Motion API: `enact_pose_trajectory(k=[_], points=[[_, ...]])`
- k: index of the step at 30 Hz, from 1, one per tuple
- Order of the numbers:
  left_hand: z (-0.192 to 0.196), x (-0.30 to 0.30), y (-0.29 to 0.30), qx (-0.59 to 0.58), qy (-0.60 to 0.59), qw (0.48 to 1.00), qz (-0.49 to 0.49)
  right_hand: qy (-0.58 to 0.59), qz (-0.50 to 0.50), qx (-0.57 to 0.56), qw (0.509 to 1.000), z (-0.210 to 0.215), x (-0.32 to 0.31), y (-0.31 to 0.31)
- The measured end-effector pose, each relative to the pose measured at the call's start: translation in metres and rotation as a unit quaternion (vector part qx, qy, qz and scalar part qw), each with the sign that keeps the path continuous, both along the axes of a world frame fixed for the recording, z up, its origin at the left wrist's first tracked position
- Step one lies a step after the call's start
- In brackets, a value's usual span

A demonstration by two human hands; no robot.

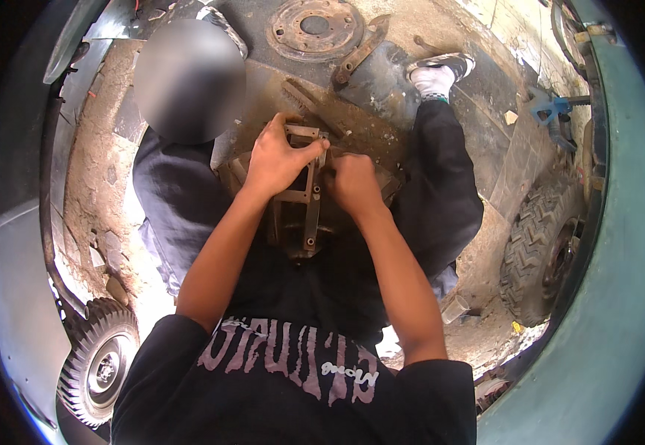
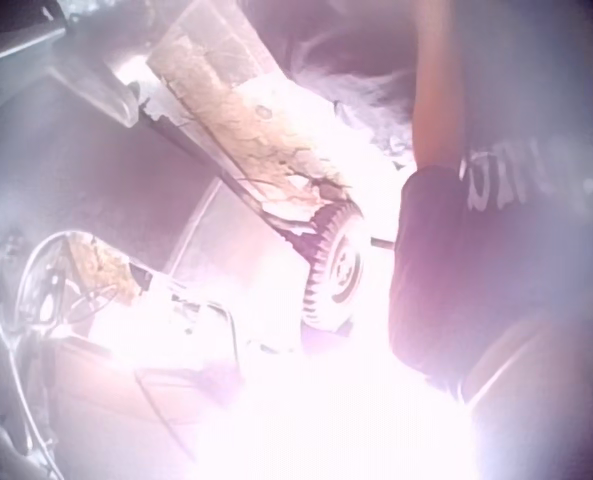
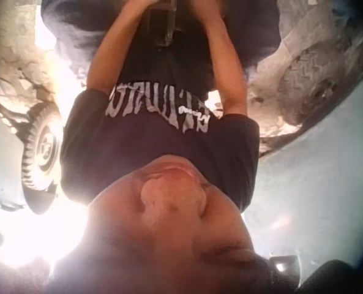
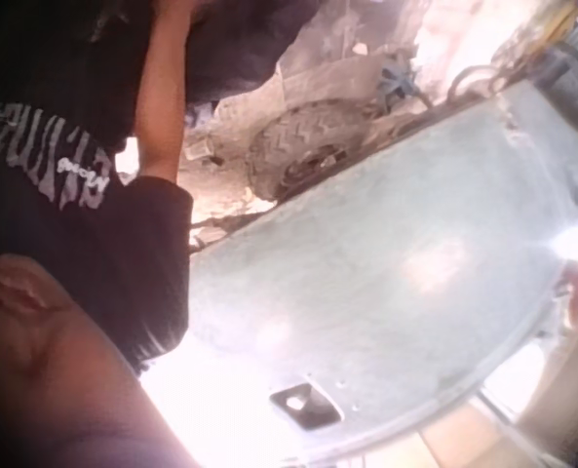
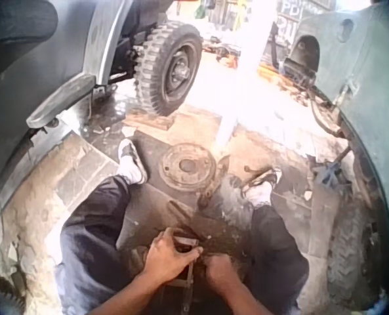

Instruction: The person sits on the floor and assembles a metal bracket by inserting small pins into its holes. They repeatedly adjust the bracket and insert pins one at a time, occasionally picking up additional pins from the floor.

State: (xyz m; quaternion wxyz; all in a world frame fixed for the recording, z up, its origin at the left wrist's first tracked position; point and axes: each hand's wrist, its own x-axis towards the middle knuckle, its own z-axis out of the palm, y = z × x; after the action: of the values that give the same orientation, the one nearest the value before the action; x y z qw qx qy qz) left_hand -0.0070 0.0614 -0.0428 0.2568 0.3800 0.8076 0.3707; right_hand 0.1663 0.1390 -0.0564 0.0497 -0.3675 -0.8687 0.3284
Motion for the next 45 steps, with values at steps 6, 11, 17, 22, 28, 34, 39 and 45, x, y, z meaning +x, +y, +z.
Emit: enact_pose_trajectory(k=[6,11,17,22,28,34,39,45], points=[[0.005,0.0,0.003,-0.015,-0.012,1.0,0.001,0.032,0.047,0.026,0.998,-0.029,-0.011,0.032],[0.006,0.001,0.002,-0.019,-0.013,1.0,0.008,0.058,0.002,0.028,0.998,-0.037,-0.015,0.018],[0.007,-0.002,0.003,-0.032,-0.051,0.998,-0.005,0.019,-0.018,-0.013,1.0,-0.015,-0.017,0.012],[0.008,-0.002,0.003,-0.036,-0.068,0.997,0.0,0.036,-0.029,-0.019,0.999,-0.024,-0.013,0.011],[0.004,0.0,0.003,-0.001,-0.001,1.0,-0.008,0.057,-0.047,0.007,0.997,-0.024,-0.008,-0.008],[0.008,-0.002,0.003,-0.026,-0.006,1.0,-0.003,0.052,-0.068,-0.006,0.996,-0.026,0.001,-0.022],[0.008,0.0,0.003,-0.02,-0.06,0.998,-0.004,0.034,-0.073,-0.031,0.996,-0.025,0.019,-0.025],[0.007,-0.003,0.005,-0.032,-0.063,0.997,-0.004,0.103,-0.05,-0.039,0.993,-0.036,0.02,-0.012]])
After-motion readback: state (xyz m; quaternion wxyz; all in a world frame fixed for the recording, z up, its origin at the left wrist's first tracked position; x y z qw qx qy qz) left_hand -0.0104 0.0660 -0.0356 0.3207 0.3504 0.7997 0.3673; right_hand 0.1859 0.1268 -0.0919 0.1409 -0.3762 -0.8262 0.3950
